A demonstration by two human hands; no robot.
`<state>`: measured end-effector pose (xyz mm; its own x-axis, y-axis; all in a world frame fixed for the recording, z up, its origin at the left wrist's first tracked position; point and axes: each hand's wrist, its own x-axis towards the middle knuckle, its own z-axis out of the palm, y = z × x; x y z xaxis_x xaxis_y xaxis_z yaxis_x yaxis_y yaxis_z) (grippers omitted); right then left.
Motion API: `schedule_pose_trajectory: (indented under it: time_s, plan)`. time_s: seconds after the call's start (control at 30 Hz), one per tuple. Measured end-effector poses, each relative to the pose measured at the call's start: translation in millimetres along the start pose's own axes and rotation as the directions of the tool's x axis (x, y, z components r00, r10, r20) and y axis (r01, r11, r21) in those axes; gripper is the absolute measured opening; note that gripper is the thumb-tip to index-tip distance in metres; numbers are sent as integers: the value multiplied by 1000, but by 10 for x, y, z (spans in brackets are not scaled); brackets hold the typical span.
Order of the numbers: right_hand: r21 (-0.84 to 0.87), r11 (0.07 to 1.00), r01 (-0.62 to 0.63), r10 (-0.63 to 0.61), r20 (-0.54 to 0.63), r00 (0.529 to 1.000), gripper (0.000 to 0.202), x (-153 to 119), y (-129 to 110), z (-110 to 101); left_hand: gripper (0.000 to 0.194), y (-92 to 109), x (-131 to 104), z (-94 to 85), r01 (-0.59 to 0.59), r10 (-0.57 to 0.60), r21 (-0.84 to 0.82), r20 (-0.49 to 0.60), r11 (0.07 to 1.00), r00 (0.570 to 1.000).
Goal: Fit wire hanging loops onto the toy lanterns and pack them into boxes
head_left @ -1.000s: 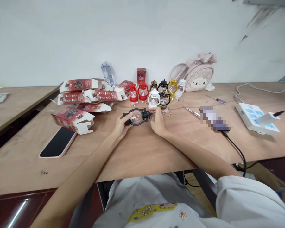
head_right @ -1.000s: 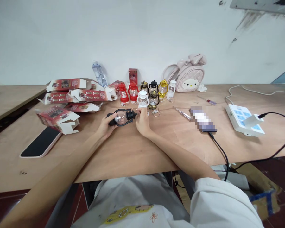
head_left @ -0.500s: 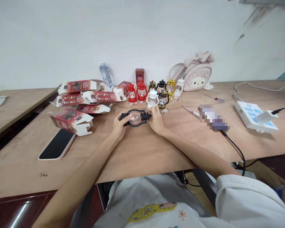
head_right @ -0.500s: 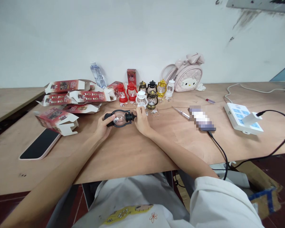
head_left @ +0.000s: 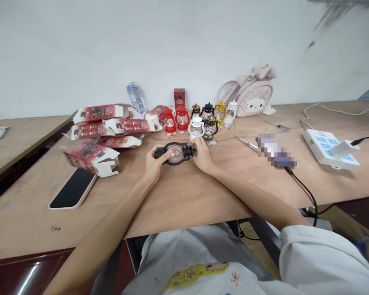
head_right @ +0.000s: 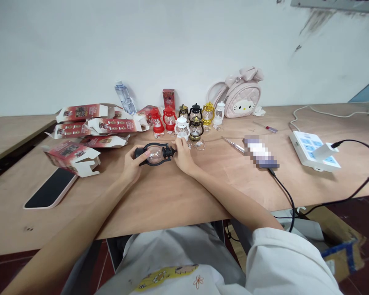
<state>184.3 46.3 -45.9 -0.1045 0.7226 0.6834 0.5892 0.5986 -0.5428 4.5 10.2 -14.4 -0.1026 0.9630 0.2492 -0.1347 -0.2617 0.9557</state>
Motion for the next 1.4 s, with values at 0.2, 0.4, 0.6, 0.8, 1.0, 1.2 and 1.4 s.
schedule_pose_trajectory:
  time_s: [0.2, 0.4, 0.6, 0.8, 1.0, 1.2, 1.4]
  plan:
    - [-137, 990, 20, -16, 31, 999, 37, -23, -14, -56, 31, 49, 14, 1, -18, 16, 93, 15, 996, 1000]
    - [-260, 965, -14, 37, 81, 996, 32, -41, -23, -73, 32, 77, -15, 15, -85, 92, 261, -16, 962, 996]
    - [-260, 964, -61, 84, 76, 994, 25, -32, -65, -50, 31, 120, -70, 25, -153, 158, 300, 9, 942, 987]
    - [-253, 967, -27, 54, 101, 993, 20, -28, -69, -72, 30, 138, -97, 7, -210, 209, 350, 42, 913, 977]
    - [-427, 901, -77, 161, 164, 973, 22, -16, -128, -98, 31, 107, -99, 26, -267, 266, 424, 64, 865, 962]
    - [-436, 896, -78, 150, 134, 980, 26, -10, -93, -64, 29, 49, -112, 68, -232, 261, 452, 0, 861, 965]
    - [-308, 950, -43, 84, 120, 989, 25, -16, -39, -54, 32, 109, -104, 36, -202, 200, 363, 45, 910, 979]
